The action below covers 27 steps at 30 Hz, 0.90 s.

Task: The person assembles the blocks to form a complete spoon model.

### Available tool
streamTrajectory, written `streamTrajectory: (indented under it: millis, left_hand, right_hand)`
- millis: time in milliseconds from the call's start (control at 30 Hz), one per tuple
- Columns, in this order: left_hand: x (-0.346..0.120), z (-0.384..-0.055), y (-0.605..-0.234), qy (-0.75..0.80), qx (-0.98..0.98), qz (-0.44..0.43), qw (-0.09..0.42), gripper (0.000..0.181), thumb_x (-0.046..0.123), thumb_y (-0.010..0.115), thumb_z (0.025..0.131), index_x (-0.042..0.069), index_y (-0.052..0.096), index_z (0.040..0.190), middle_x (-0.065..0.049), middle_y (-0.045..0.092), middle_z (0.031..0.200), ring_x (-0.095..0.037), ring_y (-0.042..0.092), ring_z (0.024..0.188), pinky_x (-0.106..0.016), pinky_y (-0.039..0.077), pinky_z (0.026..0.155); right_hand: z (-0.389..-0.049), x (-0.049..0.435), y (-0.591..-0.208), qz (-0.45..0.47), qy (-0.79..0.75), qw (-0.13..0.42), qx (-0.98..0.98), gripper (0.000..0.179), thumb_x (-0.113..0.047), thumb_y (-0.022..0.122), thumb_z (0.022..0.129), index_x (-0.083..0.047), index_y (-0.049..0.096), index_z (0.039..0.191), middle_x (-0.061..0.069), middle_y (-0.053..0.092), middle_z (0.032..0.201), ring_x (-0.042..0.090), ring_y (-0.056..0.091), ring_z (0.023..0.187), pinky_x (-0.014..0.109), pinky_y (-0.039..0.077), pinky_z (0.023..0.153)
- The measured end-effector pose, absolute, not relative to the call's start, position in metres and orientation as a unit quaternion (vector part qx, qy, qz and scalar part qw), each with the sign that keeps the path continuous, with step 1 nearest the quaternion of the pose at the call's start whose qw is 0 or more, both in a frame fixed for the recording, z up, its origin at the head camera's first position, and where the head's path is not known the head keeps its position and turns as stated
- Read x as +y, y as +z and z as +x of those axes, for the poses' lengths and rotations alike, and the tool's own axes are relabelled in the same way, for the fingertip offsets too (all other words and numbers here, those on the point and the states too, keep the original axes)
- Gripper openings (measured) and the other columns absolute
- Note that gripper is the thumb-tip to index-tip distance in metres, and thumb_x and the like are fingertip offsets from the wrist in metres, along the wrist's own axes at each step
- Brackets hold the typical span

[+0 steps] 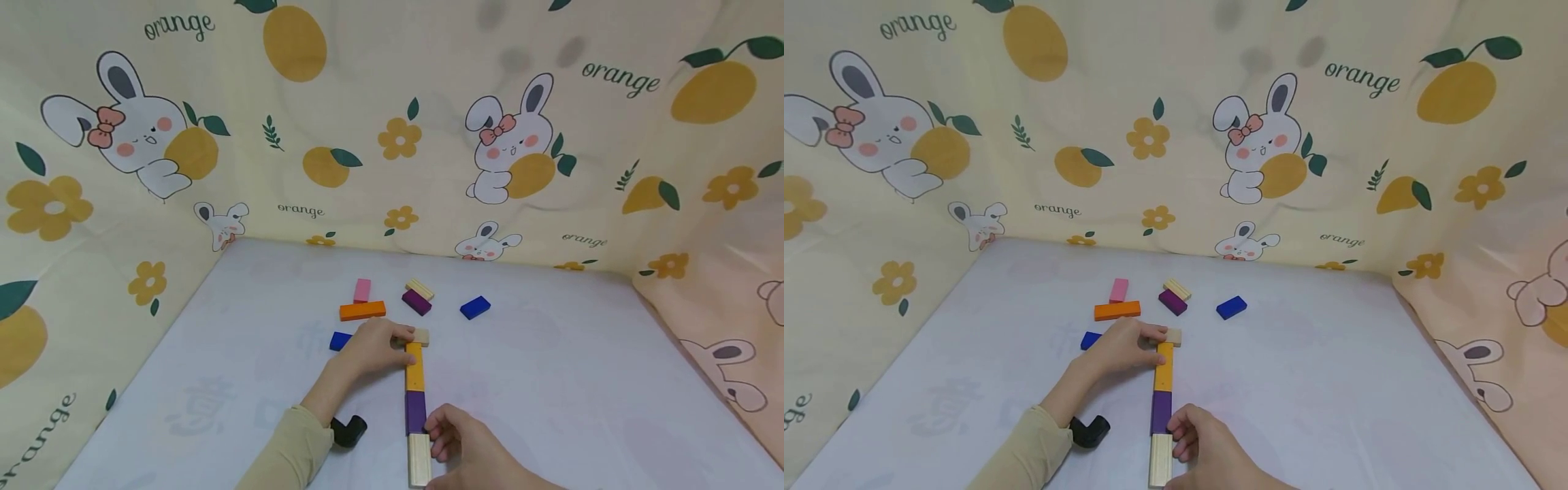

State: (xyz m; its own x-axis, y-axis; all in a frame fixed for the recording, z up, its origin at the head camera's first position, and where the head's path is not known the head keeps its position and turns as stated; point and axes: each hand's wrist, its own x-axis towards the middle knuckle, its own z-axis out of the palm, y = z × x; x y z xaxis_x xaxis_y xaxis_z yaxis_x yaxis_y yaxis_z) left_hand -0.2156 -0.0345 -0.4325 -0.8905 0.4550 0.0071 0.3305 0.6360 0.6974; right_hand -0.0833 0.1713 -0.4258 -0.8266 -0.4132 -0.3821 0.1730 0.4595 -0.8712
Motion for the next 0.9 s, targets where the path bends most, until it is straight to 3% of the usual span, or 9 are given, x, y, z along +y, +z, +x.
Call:
streamTrajectory:
  millis: [333, 900]
  left_hand:
    - [-0.0338, -0.2160, -0.4340, 0.367, 0.900, 0.220, 0.082, 0.041, 0.033, 0.080, 0.084, 0.016, 0.073, 0.121, 0.013, 0.064, 0.125, -0.016, 0.055, 0.117, -0.037, 0.043, 0.100]
    - [-0.0331, -0.2153, -0.4326, 0.369, 0.899, 0.218, 0.086, 0.040, 0.033, 0.080, 0.084, 0.016, 0.073, 0.121, 0.013, 0.063, 0.125, -0.016, 0.055, 0.118, -0.038, 0.043, 0.100]
  right_hand:
    - [-0.0823, 0.1723, -0.4245, -0.090, -0.511, 0.280, 0.808, 0.050, -0.011, 0.092, 0.067, -0.006, 0.055, 0.102, 0.008, 0.059, 0.089, 0.024, 0.056, 0.084, 0.024, 0.049, 0.070]
    - [-0.0842, 0.1745, -0.4275, -0.112, -0.517, 0.275, 0.803, 0.051, -0.009, 0.092, 0.066, -0.007, 0.056, 0.102, 0.008, 0.059, 0.089, 0.024, 0.056, 0.084, 0.025, 0.049, 0.070]
